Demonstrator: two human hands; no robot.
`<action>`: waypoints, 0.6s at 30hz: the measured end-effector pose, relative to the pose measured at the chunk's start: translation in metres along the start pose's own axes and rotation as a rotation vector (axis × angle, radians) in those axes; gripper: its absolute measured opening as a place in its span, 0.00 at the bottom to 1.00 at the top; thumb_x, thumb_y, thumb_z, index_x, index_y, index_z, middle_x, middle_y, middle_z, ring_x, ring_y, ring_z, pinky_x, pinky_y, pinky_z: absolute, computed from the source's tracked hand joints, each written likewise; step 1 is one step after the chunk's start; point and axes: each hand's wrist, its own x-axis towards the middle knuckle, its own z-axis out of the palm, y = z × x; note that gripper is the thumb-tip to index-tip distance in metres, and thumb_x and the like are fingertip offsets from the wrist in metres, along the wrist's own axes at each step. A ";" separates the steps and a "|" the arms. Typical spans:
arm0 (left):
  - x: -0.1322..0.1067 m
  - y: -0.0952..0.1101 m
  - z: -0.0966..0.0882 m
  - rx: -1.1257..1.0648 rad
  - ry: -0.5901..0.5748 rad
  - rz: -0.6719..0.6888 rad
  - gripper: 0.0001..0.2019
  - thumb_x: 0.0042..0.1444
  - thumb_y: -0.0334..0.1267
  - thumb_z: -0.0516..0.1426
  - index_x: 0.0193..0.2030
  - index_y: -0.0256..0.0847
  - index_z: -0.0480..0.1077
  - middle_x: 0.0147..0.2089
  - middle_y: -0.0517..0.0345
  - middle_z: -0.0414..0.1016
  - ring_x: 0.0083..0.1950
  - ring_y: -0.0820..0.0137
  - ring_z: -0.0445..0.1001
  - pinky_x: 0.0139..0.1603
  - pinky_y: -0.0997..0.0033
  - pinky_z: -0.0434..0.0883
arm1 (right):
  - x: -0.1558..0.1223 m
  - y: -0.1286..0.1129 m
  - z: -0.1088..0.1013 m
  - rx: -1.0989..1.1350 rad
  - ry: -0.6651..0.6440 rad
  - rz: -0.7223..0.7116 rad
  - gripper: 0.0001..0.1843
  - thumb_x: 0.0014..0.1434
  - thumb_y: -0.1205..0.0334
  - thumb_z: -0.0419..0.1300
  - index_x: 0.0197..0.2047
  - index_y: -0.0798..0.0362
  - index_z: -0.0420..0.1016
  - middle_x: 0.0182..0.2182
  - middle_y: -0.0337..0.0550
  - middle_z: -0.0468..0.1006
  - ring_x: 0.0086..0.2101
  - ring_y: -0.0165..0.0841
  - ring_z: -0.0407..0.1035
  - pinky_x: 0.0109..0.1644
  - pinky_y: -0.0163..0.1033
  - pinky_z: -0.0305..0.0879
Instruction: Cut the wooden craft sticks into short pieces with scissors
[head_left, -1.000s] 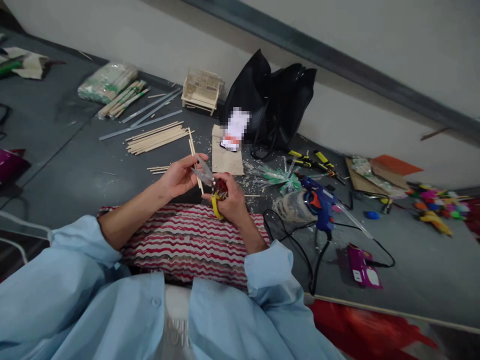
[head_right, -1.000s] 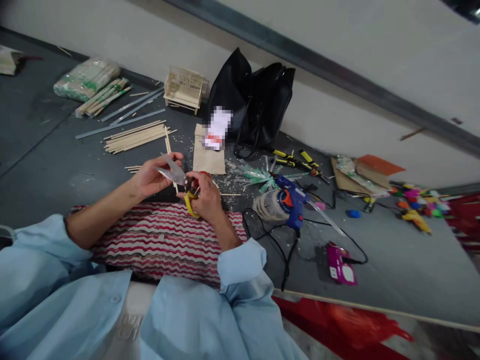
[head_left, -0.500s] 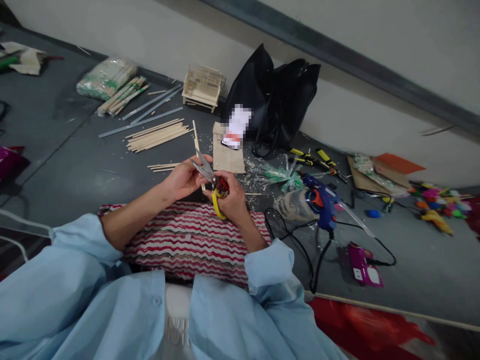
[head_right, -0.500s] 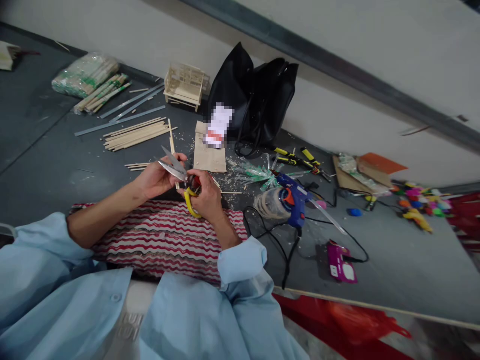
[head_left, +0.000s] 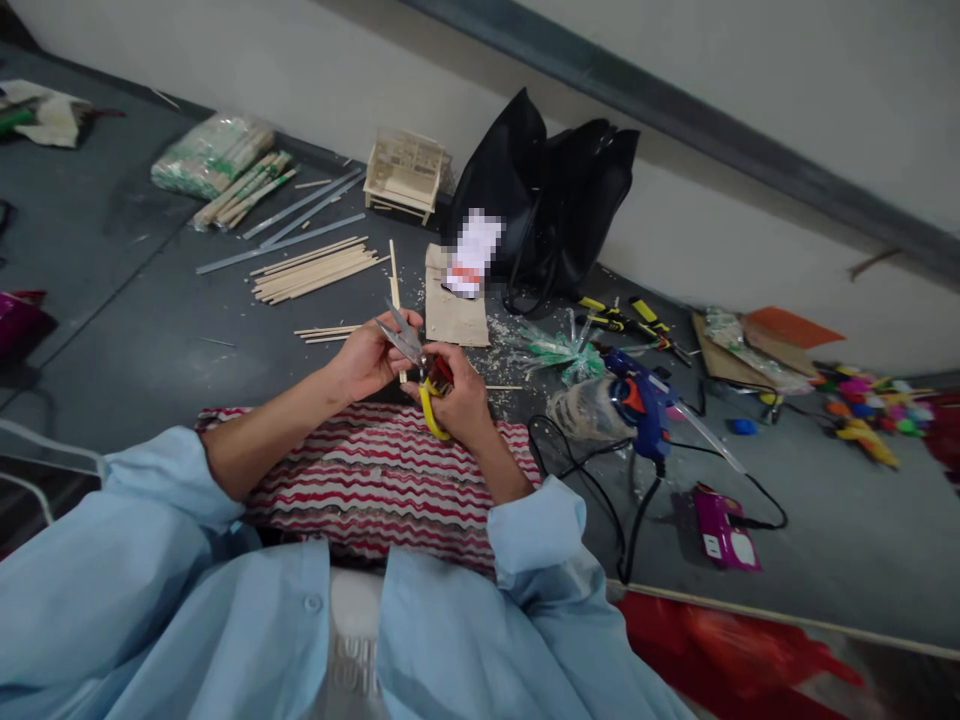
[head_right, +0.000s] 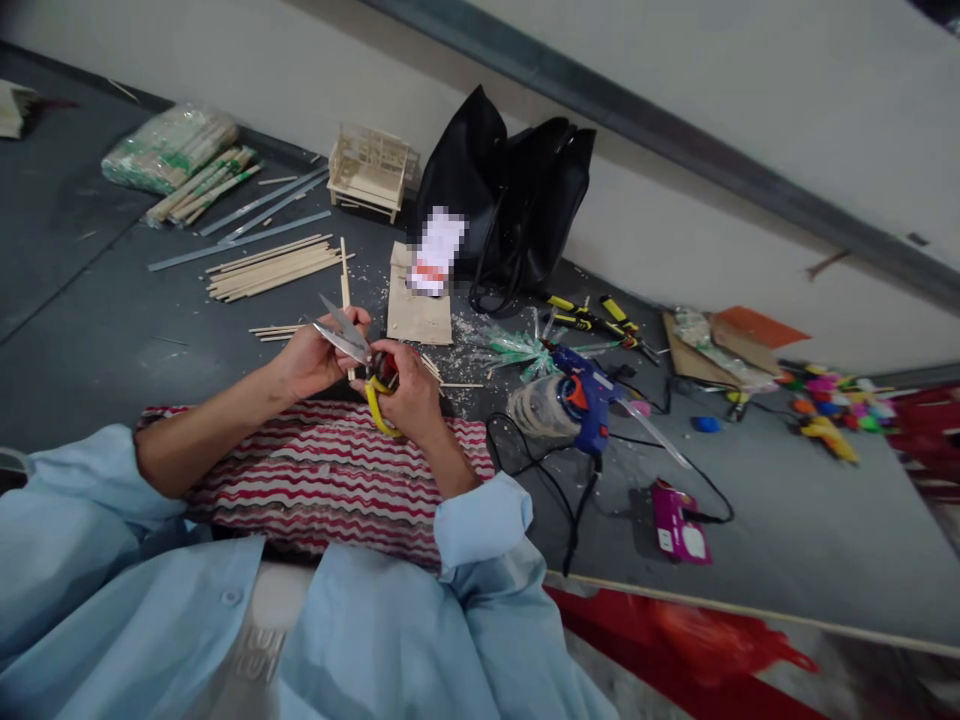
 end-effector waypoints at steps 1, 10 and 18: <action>0.000 0.000 -0.001 0.005 -0.003 -0.001 0.07 0.59 0.29 0.52 0.31 0.34 0.70 0.19 0.66 0.57 0.15 0.82 0.51 0.15 0.82 0.53 | 0.000 0.001 0.000 -0.004 -0.003 -0.002 0.24 0.54 0.52 0.66 0.52 0.49 0.71 0.43 0.43 0.77 0.39 0.35 0.71 0.47 0.39 0.68; 0.003 -0.004 -0.006 0.017 -0.042 0.024 0.09 0.60 0.31 0.51 0.32 0.34 0.70 0.19 0.65 0.59 0.16 0.80 0.55 0.16 0.82 0.56 | 0.000 0.001 -0.001 -0.025 -0.007 -0.021 0.24 0.54 0.51 0.66 0.52 0.49 0.71 0.41 0.43 0.76 0.38 0.35 0.70 0.45 0.39 0.67; 0.002 -0.005 -0.003 0.005 -0.022 0.022 0.10 0.62 0.33 0.52 0.32 0.34 0.70 0.19 0.66 0.58 0.15 0.81 0.53 0.15 0.82 0.55 | 0.000 0.001 0.000 -0.036 -0.002 -0.021 0.25 0.54 0.51 0.66 0.53 0.50 0.71 0.41 0.44 0.76 0.38 0.35 0.70 0.45 0.39 0.67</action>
